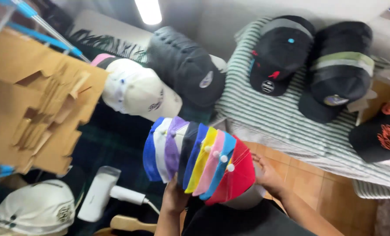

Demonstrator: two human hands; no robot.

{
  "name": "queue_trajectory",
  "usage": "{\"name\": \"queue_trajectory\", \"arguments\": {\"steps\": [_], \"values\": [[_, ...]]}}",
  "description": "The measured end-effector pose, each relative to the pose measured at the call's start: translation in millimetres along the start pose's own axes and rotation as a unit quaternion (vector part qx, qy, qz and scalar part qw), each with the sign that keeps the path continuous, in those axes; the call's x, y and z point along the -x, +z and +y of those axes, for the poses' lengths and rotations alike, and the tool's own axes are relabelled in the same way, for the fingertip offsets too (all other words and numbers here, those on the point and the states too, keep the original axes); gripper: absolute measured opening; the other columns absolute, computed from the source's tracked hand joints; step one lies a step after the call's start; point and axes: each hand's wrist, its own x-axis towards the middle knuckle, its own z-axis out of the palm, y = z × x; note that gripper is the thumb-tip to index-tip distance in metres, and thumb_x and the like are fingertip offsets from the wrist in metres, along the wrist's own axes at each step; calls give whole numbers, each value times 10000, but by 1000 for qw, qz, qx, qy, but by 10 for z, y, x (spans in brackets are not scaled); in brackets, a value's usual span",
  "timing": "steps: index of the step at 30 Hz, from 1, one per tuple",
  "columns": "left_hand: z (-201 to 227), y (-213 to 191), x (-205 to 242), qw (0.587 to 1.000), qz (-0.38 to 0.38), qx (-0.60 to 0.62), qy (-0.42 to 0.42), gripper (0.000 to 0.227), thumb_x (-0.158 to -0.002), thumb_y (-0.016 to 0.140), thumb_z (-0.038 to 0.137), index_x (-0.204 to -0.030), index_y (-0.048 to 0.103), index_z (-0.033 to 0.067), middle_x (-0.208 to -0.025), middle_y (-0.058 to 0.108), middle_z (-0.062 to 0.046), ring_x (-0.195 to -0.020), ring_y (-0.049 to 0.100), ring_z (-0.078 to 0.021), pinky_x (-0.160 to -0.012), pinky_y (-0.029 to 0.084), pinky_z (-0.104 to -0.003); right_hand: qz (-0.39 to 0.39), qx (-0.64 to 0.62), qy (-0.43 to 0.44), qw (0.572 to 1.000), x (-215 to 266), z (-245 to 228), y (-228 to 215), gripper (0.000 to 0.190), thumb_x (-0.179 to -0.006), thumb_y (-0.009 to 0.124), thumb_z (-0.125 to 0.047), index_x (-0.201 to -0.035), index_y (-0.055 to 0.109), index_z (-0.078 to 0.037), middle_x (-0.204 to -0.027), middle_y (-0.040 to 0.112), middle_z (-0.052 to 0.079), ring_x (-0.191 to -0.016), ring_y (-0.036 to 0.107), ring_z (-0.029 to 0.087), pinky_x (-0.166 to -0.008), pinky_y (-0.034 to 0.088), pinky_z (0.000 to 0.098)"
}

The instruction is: The person is cleaning and steaming various hats, removing them from plastic packaging and using a handheld steamer and brush to prepare them.

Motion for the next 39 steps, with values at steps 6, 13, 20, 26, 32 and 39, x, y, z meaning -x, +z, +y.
{"name": "queue_trajectory", "arguments": {"steps": [6, 13, 20, 26, 32, 39], "values": [[851, 1145, -920, 993, -85, 22, 74, 569, -785, 775, 372, -1309, 642, 193, -1061, 803, -14, -1038, 681, -98, -867, 535, -317, 99, -87, -31, 991, -338, -103, -1295, 813, -663, 787, 11, -1415, 483, -55, -1308, 625, 94, -961, 701, 246, -690, 592, 445], [1555, 2250, -2142, 741, -225, 619, -134, 518, -896, 714, 195, -1358, 545, 34, -1254, 674, -199, -1118, 674, -392, -920, 589, -560, 222, -24, -36, 974, -1028, -272, -2509, 926, -722, 766, -180, -1560, 378, -118, -1329, 647, 182, -1100, 642, 287, -899, 541, 471], [2034, 1982, -2235, 887, -148, 376, -221, 592, -939, 622, 305, -1439, 455, 37, -1336, 605, -168, -1249, 622, -286, -902, 617, -491, 249, 111, 90, 958, -817, -428, -2615, 830, -880, 692, -217, -1616, 308, -188, -1555, 492, 61, -1266, 586, 334, -934, 487, 489], [1843, 1692, -1768, 982, -16, 125, -140, 461, -857, 700, 374, -1225, 722, 98, -998, 813, -62, -948, 763, -102, -843, 538, -223, 352, 230, -218, 881, -630, -292, -2589, 438, -992, 677, -89, -1411, 606, 16, -1284, 635, 180, -1154, 630, 266, -907, 531, 375], [1784, 1177, -605, 991, -69, 17, -115, 437, -868, 605, 430, -1232, 704, 210, -1241, 746, 15, -1184, 682, -144, -1042, 476, -288, 151, 48, -343, 926, -839, -1365, -2053, 230, -1221, 475, 41, -1443, 490, 100, -1025, 601, 199, -824, 604, 231, -838, 543, 293], [1417, 306, 1006, 973, 68, 164, -147, 399, -963, 570, 323, -1334, 636, 190, -1231, 734, 24, -1155, 693, -147, -998, 525, -302, -67, 22, -354, 933, -891, -1665, -583, 250, -1212, 523, -31, -1437, 579, -124, -1089, 625, 102, -908, 625, 149, -837, 572, 221]]}}
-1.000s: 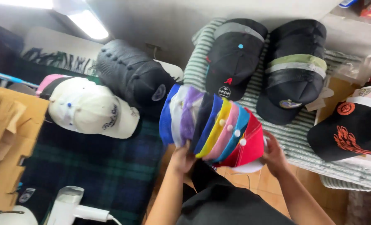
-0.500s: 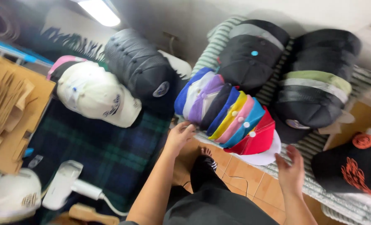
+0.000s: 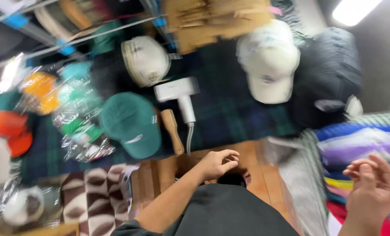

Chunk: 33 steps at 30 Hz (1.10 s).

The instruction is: The person is cleaning and steaming various hats, removing them from plastic packaging and using a handheld steamer and brush to prepare them.

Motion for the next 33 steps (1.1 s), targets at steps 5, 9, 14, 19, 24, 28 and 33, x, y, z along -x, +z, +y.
{"name": "queue_trajectory", "arguments": {"steps": [5, 9, 14, 19, 24, 28, 33], "values": [[-652, -1049, 933, 953, 196, 133, 187, 407, -1000, 565, 241, -1360, 595, 53, -1236, 717, -115, -1131, 695, -200, -1022, 550, -317, -273, 55, 40, 959, 602, -271, 1880, 276, -1103, 539, -28, -1358, 585, 69, -1050, 669, 165, -851, 617, 195, -822, 535, 270], [-1388, -1782, 1598, 904, 319, 163, 232, 258, -1012, 589, 180, -1244, 662, 94, -1170, 759, -66, -1080, 720, -172, -995, 552, -302, -420, 96, 88, 898, 1360, -369, 3196, 362, -1012, 545, 12, -1351, 574, 134, -1097, 691, 238, -965, 669, 282, -829, 572, 357], [-2708, -2323, 1732, 868, 410, 223, 168, 254, -984, 650, 182, -1226, 720, 154, -1048, 792, -76, -1001, 765, -234, -887, 602, -384, -436, 350, 34, 828, 1983, 576, 4273, 606, -945, 679, -149, -1501, 486, -5, -1390, 606, 282, -1232, 621, 432, -1050, 508, 577], [-3105, -2589, 1862, 883, 383, 252, 101, 367, -978, 651, 230, -1324, 651, 106, -1188, 745, -149, -1114, 718, -304, -963, 587, -416, -408, 577, -107, 699, 1872, 1607, 4653, 618, -838, 772, -293, -1374, 496, -155, -1280, 638, 242, -1086, 693, 518, -995, 551, 607], [-3313, -2542, 1733, 906, 342, 242, 52, 426, -973, 650, 297, -1377, 598, 175, -1246, 729, -85, -1111, 718, -193, -959, 594, -340, -392, 569, -134, 711, 1927, 1065, 4765, 709, -887, 771, -122, -1443, 335, -181, -1147, 705, 322, -1035, 698, 551, -997, 521, 625], [-3380, -2475, 1646, 901, 357, 247, 23, 523, -931, 680, 318, -1431, 551, 237, -1332, 682, -80, -1136, 708, -214, -954, 602, -374, -348, 191, 57, 916, 1897, 677, 4567, 563, -1192, 455, -6, -1680, 354, -269, -1037, 545, 117, -642, 574, 259, -459, 517, 293], [-3426, -2294, 1238, 903, 371, 215, 24, 642, -893, 731, 305, -1485, 492, 232, -1330, 653, -139, -1117, 712, -298, -939, 614, -423, -366, 119, -91, 919, 2172, 95, 4845, 400, -1272, 443, -120, -1670, 453, -83, -847, 528, 173, -504, 479, 197, -385, 397, 283]]}}
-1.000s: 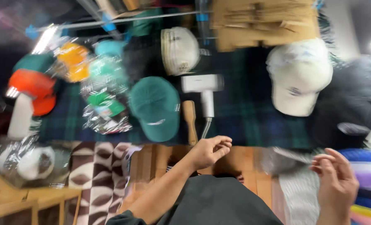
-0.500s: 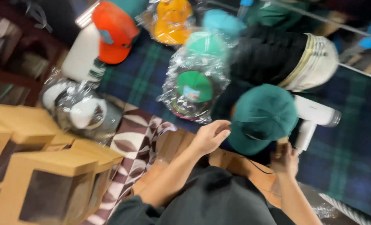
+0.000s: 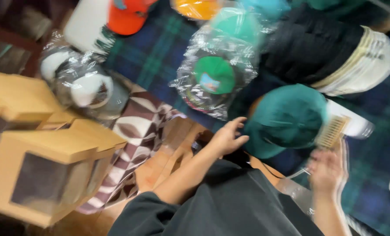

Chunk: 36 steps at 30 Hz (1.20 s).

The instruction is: The person is cleaning and steaming various hats, removing them from plastic packaging and using a handheld steamer and brush to prepare them.

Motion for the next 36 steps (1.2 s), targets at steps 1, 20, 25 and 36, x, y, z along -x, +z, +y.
{"name": "queue_trajectory", "arguments": {"steps": [1, 20, 25, 36], "values": [[99, 43, -14, 1000, -1, -11, -17, 690, -890, 727, 296, -1515, 446, 218, -1350, 623, -169, -1124, 705, -322, -943, 617, -428, -26, 35, 8, 999, -30, 180, 0, 416, -1237, 446, -135, -1650, 447, -89, -1001, 502, 174, -669, 477, 265, -531, 399, 358], [1200, 698, 225, 986, 134, 43, -92, 822, -918, 649, 195, -1605, 236, 13, -1523, 400, -290, -1227, 654, -336, -1021, 573, -432, -274, 279, 2, 920, -1513, 189, -516, 474, -1055, 564, -377, -1516, 527, -485, -1214, 731, 136, -1140, 672, 349, -1031, 516, 483], [1339, 690, 305, 984, 134, 53, -108, 838, -920, 656, 235, -1608, 237, 3, -1539, 395, -300, -1244, 646, -340, -1012, 565, -432, -385, 235, -209, 868, -1444, -243, -320, 100, -860, 728, -291, -933, 790, -318, -870, 777, -55, -855, 743, 227, -797, 584, 405], [995, 319, 301, 994, 59, -7, -93, 729, -930, 653, 320, -1559, 391, 60, -1451, 551, -185, -1220, 659, -271, -1005, 585, -391, -423, 436, -474, 637, -1819, -1133, 161, 236, -938, 474, -399, -1103, 591, -520, -780, 582, -43, -749, 692, 253, -635, 591, 409]]}}
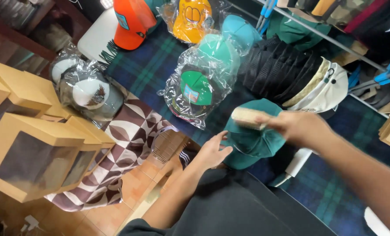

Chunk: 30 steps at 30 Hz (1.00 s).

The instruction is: The person is cleaning and steaming various hats, removing them from plastic packaging and using a handheld steamer and brush to prepare them.

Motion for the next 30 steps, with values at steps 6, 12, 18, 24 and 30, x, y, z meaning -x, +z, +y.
{"name": "queue_trajectory", "arguments": {"steps": [6, 12, 18, 24, 30], "values": [[-162, -684, -5, 996, -41, 77, -1, 655, -940, 592, 324, -1550, 416, 161, -1438, 597, -22, -1156, 654, -166, -1008, 494, -328, -287, 39, 182, 940, -974, -87, -100, 523, -953, 430, -589, -1446, 354, -747, -1216, 685, -45, -1123, 692, 223, -819, 577, 399], [-1270, -1552, -256, 922, 196, 325, 81, 376, -975, 660, 112, -1350, 666, 135, -1159, 761, -91, -1045, 735, -180, -894, 612, -314, -134, -442, 189, 867, -1994, -1299, 563, 560, -956, 624, -315, -1500, 550, -427, -684, 756, 67, -624, 689, 188, -560, 577, 392], [-2549, -2539, -280, 805, 417, 423, 1, 450, -986, 550, 44, -1425, 486, -30, -1249, 661, -278, -1043, 695, -274, -879, 602, -360, -144, -593, 344, 714, -3517, -2821, 1333, 386, -861, 705, -218, -558, 650, 14, -334, 419, 175, -221, 437, 243, -214, 367, 359], [-3484, -3137, -552, 525, 519, 652, -172, 832, -985, 693, 246, -1625, 192, 70, -1606, 377, -203, -1478, 402, -379, -1204, 311, -555, -182, -508, 201, 818, -4920, -3716, 1289, 141, -914, 657, -205, -986, 771, -165, -746, 729, 36, -818, 717, 141, -744, 577, 323], [-3663, -3386, -758, 366, 477, 792, -107, 828, -996, 703, 253, -1628, 195, 82, -1668, 247, -198, -1532, 319, -336, -1243, 288, -436, -106, -526, 82, 840, -5713, -4041, 1113, 433, -915, 568, -108, -1337, 665, -128, -1194, 687, 180, -1166, 632, 289, -953, 538, 548]]}}
